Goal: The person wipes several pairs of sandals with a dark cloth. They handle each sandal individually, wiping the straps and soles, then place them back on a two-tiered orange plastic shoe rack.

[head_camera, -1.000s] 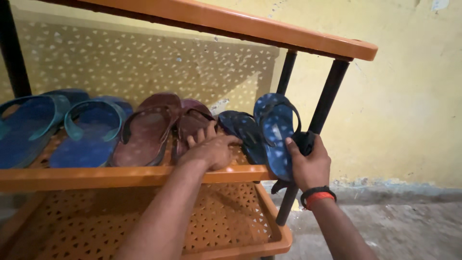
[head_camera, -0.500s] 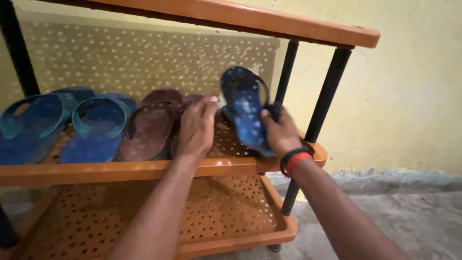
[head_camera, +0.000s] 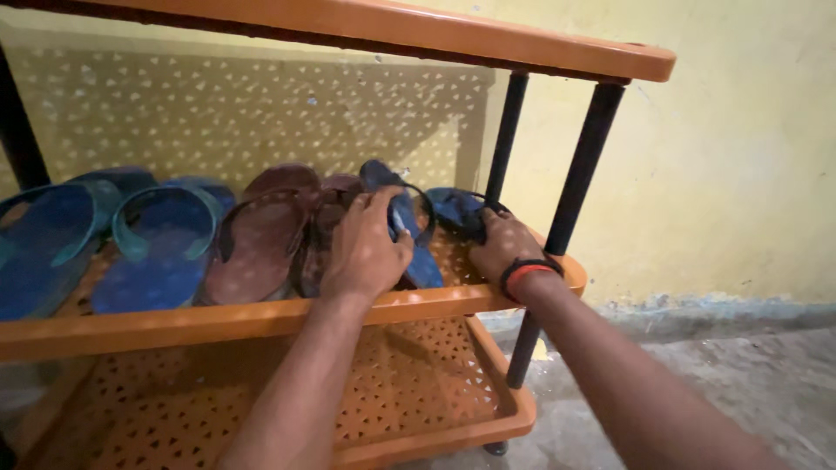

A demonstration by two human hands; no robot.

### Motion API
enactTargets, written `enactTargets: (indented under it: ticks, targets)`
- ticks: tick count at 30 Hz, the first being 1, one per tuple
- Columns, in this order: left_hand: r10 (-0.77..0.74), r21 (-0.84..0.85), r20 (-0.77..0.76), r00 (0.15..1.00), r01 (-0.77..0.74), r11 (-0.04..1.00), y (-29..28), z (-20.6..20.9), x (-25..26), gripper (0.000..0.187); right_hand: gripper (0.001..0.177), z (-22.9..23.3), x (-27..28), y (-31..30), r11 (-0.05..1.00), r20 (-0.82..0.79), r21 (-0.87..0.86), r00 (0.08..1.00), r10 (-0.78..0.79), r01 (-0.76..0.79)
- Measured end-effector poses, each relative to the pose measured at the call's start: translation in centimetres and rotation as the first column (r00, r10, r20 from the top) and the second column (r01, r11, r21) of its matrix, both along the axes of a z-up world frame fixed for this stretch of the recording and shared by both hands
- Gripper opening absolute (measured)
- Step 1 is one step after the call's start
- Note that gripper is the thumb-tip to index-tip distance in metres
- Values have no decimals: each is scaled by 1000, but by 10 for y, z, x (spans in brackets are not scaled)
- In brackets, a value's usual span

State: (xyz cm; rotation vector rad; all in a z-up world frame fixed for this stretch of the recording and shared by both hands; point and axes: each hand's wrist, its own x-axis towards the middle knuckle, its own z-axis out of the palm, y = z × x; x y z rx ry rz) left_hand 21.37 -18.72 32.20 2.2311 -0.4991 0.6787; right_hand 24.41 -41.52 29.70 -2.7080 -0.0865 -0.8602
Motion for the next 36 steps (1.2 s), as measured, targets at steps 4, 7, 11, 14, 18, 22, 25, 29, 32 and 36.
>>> enactTargets:
  ticks: [4,7,11,14,18,22,25,29,32,36]
  targets:
    - [55,204,-130,990,-27,979,-9,3,2,70,59,3,-9,-2,983,-61,80,985,-159,163]
    - [48,326,-148,988,3,945,-13,2,7,77,53,8,-13,0,958,-111,219,980,-165,186]
    - [181,581,-170,969,-50,812,-19,-7,10,84,54,6,-12,-6,967,-117,226,989,-88,113]
    - [198,628,-220,955,-17,778,-21,-4,9,80,54,5,-12,-8,979,-70,181,994,-78,90]
    - [185,539,-50,982,-129,832,-20,1,-5,76,41,2,-23,-1,967,214,220,974,78,-126]
    - [151,392,248,957,-242,887,-17,0,-25,54,32,-12,-51,11,959,555,117,818,152,-258]
    - [134,303,379,916,-259,917,-11,0,-37,48,31,-38,-75,23,960,569,122,810,141,-253]
    - [221,189,388,895,-312,931,-8,0,-45,40,46,-82,-107,33,976,625,116,777,71,-182]
    - [194,117,28,981,-196,974,4,1,-51,34,52,-101,-122,38,988,657,59,751,70,-143]
    - [53,482,268,962,-181,857,71,13,-57,58,52,-95,-134,39,991,615,82,788,31,-103]
